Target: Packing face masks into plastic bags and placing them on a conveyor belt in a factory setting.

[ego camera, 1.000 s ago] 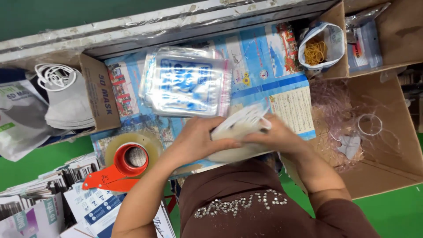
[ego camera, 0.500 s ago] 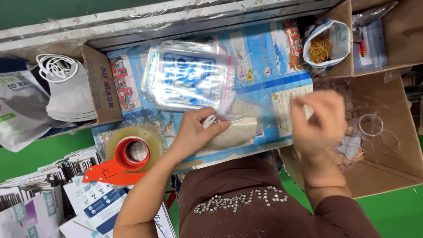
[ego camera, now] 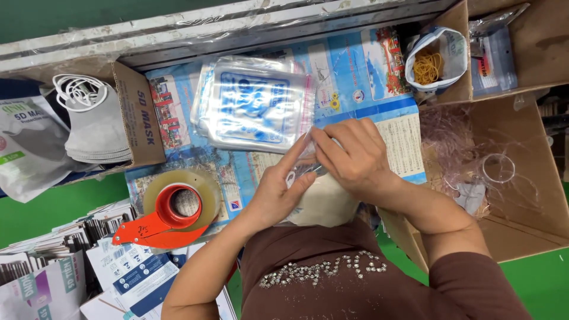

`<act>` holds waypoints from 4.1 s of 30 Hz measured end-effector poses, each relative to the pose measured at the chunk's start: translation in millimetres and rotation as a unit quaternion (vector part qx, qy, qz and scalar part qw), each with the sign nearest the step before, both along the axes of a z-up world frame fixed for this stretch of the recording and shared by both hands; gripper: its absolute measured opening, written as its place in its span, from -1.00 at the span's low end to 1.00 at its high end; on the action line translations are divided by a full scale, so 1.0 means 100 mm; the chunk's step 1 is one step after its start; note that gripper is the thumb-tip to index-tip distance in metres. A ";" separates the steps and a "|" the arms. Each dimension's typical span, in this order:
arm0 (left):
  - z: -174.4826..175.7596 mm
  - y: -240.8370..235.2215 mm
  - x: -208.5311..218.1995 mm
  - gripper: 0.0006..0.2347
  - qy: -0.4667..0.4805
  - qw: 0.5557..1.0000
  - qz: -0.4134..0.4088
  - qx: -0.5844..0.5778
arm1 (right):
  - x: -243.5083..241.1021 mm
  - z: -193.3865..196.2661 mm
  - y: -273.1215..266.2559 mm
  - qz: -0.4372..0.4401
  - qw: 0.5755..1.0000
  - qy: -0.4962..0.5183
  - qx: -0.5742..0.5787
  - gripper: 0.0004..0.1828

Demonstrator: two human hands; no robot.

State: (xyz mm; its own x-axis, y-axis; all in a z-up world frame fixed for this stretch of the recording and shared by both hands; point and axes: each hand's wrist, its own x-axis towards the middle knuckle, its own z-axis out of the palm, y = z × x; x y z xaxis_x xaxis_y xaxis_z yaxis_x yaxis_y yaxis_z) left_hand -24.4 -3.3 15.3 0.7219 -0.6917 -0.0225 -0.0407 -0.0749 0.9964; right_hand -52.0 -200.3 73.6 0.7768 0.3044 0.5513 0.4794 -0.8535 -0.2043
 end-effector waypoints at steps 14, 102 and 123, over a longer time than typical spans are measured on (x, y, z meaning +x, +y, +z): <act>-0.07 0.14 0.23 -0.53 0.260 0.965 0.001 -0.030 | -0.93 -0.36 -1.93 -0.114 0.771 -0.017 0.626 -0.79; -1.22 -0.87 -0.11 -0.89 -0.086 0.995 -0.017 -0.044 | -0.19 -2.04 -0.41 -0.228 0.772 0.172 0.568 -0.79; -1.14 -0.83 -0.11 -0.89 -0.080 0.996 -0.015 -0.027 | -0.20 -1.99 -0.42 -0.245 0.756 0.208 0.570 -0.79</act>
